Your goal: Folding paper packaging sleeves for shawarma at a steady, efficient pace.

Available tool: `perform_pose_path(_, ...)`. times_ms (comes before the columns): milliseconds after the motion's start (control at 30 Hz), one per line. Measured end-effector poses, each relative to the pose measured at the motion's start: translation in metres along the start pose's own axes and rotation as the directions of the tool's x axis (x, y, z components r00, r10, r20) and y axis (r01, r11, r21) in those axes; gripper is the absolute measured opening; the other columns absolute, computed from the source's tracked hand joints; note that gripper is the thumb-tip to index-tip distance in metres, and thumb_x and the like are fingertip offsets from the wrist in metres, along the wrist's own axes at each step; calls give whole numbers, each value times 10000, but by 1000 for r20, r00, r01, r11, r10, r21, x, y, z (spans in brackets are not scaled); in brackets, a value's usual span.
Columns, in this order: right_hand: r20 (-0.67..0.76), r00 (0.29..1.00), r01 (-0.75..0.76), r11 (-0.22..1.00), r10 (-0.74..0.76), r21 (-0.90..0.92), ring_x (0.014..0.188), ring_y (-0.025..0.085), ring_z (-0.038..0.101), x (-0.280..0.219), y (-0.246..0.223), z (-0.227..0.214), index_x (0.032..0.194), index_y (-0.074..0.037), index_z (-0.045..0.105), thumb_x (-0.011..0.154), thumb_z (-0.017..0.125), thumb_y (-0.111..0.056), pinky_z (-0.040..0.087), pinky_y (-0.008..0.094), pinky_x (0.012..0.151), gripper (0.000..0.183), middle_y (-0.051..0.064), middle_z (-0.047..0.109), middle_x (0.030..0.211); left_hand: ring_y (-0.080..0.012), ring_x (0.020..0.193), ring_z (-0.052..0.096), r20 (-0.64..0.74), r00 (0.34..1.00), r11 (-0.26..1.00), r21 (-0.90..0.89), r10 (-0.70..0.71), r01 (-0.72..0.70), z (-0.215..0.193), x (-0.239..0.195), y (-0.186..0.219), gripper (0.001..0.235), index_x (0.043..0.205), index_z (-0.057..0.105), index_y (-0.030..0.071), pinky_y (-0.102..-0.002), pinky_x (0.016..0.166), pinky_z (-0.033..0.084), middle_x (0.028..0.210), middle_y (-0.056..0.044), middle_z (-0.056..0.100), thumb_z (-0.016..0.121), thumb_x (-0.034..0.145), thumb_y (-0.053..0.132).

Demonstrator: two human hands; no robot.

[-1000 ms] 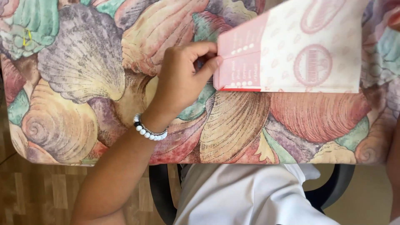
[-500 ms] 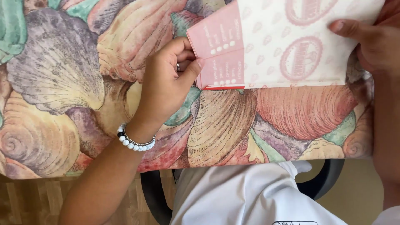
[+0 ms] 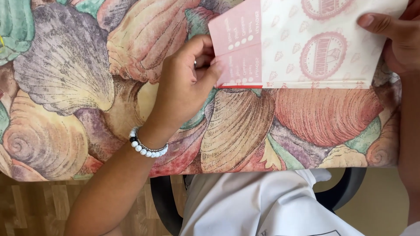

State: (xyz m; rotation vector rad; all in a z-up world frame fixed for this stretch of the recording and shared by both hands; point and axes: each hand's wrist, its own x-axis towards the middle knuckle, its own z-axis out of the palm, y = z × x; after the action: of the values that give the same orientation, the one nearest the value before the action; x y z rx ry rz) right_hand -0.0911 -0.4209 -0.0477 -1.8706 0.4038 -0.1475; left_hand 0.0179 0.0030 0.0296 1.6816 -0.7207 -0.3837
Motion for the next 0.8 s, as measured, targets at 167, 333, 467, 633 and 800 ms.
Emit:
perform_pose_path(167, -10, 999, -37, 999, 37, 7, 1434, 128, 729, -2, -6, 4, 1348, -224, 635, 971, 793, -316, 671, 315, 1249, 419, -66, 706, 1423, -142, 981, 620, -45, 999, 987, -160, -9, 1, 7, 9, -11, 257, 1166, 549, 46, -244, 835, 515, 1050, -66, 653, 485, 1076, 278)
perform_pose_path(333, -6, 994, 109, 990, -109, 85, 1515, 255, 697, -2, -7, 4, 1448, -189, 495, 980, 821, -235, 686, 431, 1233, 573, 58, 654, 1543, -56, 747, 511, -131, 991, 1000, -7, 5, -6, 10, 15, -14, 173, 1075, 621, 62, -218, 638, 401, 842, 27, 620, 486, 1073, 171)
perform_pose_path(467, -44, 975, 222, 972, -219, 73, 1450, 219, 695, -5, -28, 19, 1426, -127, 540, 951, 834, -163, 662, 359, 1228, 560, 87, 665, 1509, -114, 868, 615, -146, 988, 997, -77, -41, 29, 10, 27, -18, 320, 1338, 506, 122, -239, 731, 517, 972, -24, 661, 602, 1037, 164)
perform_pose_path(633, -92, 970, 240, 937, -223, 253, 1441, 215, 720, -12, -69, 21, 1436, -140, 570, 891, 816, -130, 685, 345, 1250, 599, 98, 681, 1500, -55, 649, 380, -71, 982, 972, 172, 176, -162, 9, 45, -5, 410, 1478, 518, 179, -203, 620, 397, 1485, 47, 628, 619, 1090, 94)
perform_pose_path(800, -114, 989, 127, 943, -96, 306, 1283, 118, 720, -16, -82, 23, 1371, -103, 611, 836, 811, -139, 670, 252, 1137, 572, 28, 706, 1394, -78, 668, 397, -151, 969, 961, 228, 194, -157, 17, 51, -14, 526, 1533, 495, 183, -221, 598, 374, 805, 67, 577, 649, 1081, -37)
